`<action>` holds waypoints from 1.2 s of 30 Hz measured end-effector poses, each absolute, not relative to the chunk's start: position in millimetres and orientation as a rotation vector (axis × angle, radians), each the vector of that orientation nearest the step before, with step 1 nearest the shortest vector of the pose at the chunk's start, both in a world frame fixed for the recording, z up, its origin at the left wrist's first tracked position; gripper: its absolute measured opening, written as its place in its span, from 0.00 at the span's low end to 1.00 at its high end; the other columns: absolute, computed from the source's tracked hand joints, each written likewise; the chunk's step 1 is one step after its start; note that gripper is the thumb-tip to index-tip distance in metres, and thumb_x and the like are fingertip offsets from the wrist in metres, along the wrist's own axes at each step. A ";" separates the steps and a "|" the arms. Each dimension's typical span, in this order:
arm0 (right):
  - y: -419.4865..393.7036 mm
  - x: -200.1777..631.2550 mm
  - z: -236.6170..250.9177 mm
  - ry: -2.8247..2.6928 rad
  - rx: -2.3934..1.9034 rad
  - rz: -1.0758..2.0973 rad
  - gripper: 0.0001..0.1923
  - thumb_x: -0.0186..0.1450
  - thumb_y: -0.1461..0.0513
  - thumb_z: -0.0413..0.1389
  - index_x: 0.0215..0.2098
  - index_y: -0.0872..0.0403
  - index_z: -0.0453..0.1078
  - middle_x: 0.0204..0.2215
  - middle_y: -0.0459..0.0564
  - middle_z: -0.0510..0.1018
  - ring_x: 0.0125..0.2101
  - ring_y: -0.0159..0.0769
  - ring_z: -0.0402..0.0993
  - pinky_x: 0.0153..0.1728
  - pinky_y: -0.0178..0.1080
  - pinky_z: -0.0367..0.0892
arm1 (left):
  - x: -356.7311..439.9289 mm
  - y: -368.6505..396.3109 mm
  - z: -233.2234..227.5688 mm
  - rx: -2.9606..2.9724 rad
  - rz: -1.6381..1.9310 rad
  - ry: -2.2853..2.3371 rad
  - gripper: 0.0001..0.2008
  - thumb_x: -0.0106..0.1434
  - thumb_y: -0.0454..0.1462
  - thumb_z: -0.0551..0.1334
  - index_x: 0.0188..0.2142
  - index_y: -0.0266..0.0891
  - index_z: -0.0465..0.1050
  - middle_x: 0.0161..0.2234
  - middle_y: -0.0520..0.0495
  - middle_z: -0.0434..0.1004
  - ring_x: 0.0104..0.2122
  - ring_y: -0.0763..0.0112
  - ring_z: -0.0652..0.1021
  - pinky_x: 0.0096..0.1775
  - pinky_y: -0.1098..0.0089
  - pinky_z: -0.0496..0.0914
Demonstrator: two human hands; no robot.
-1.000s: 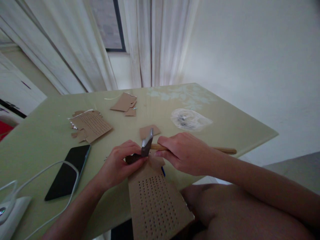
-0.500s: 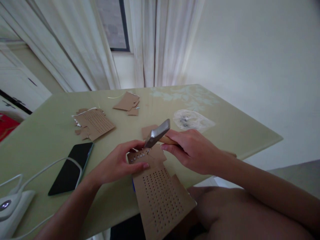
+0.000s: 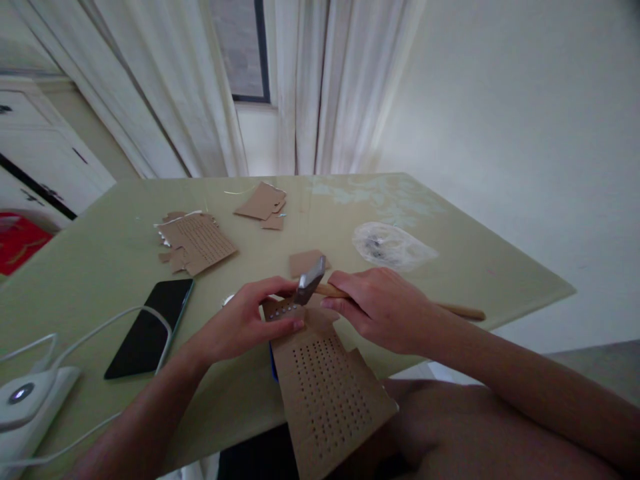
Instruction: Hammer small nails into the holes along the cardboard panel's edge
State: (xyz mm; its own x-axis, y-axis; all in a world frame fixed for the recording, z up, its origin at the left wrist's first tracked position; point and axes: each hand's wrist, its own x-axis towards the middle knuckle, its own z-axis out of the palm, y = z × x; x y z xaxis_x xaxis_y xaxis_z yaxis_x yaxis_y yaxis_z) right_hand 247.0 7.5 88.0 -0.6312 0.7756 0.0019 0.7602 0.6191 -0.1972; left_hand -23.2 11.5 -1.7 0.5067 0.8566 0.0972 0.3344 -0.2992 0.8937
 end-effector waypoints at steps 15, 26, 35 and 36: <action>10.4 249.6 78.0 -2.670 -1.297 0.270 0.15 0.82 0.53 0.53 0.48 0.55 0.75 0.35 0.54 0.86 0.31 0.41 0.77 0.34 0.41 0.53 | -22.5 11.0 -3.1 1.857 0.768 0.990 0.23 0.67 0.47 0.75 0.59 0.46 0.82 0.55 0.44 0.86 0.48 0.59 0.86 0.50 0.63 0.81; 12.5 246.0 73.6 -2.653 -1.284 0.303 0.16 0.82 0.53 0.53 0.47 0.56 0.76 0.36 0.54 0.85 0.32 0.40 0.77 0.35 0.41 0.56 | -24.6 12.4 -6.2 1.867 0.760 1.015 0.22 0.67 0.48 0.75 0.56 0.44 0.82 0.54 0.42 0.86 0.48 0.57 0.85 0.51 0.60 0.81; 14.8 250.6 68.9 -2.552 -1.223 0.418 0.14 0.80 0.54 0.54 0.42 0.54 0.75 0.29 0.49 0.80 0.29 0.37 0.71 0.33 0.40 0.55 | -35.1 20.6 -3.5 1.873 0.833 1.051 0.22 0.68 0.50 0.73 0.57 0.45 0.83 0.57 0.42 0.87 0.50 0.57 0.86 0.46 0.63 0.81; 15.8 252.2 68.0 -2.511 -1.216 0.450 0.14 0.79 0.54 0.54 0.41 0.54 0.74 0.27 0.46 0.77 0.27 0.36 0.69 0.33 0.39 0.54 | -43.3 24.7 -1.5 1.885 0.888 1.145 0.22 0.68 0.51 0.72 0.57 0.44 0.83 0.55 0.42 0.87 0.49 0.57 0.86 0.44 0.64 0.81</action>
State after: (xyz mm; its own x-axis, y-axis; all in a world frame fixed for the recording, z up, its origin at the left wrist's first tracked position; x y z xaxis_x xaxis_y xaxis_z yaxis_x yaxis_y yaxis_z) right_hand 252.2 15.8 68.0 -0.5894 0.7952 0.1424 0.6962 0.5894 -0.4097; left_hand -43.3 24.7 -1.5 0.3607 0.9158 0.1765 0.3991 -0.3226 0.8583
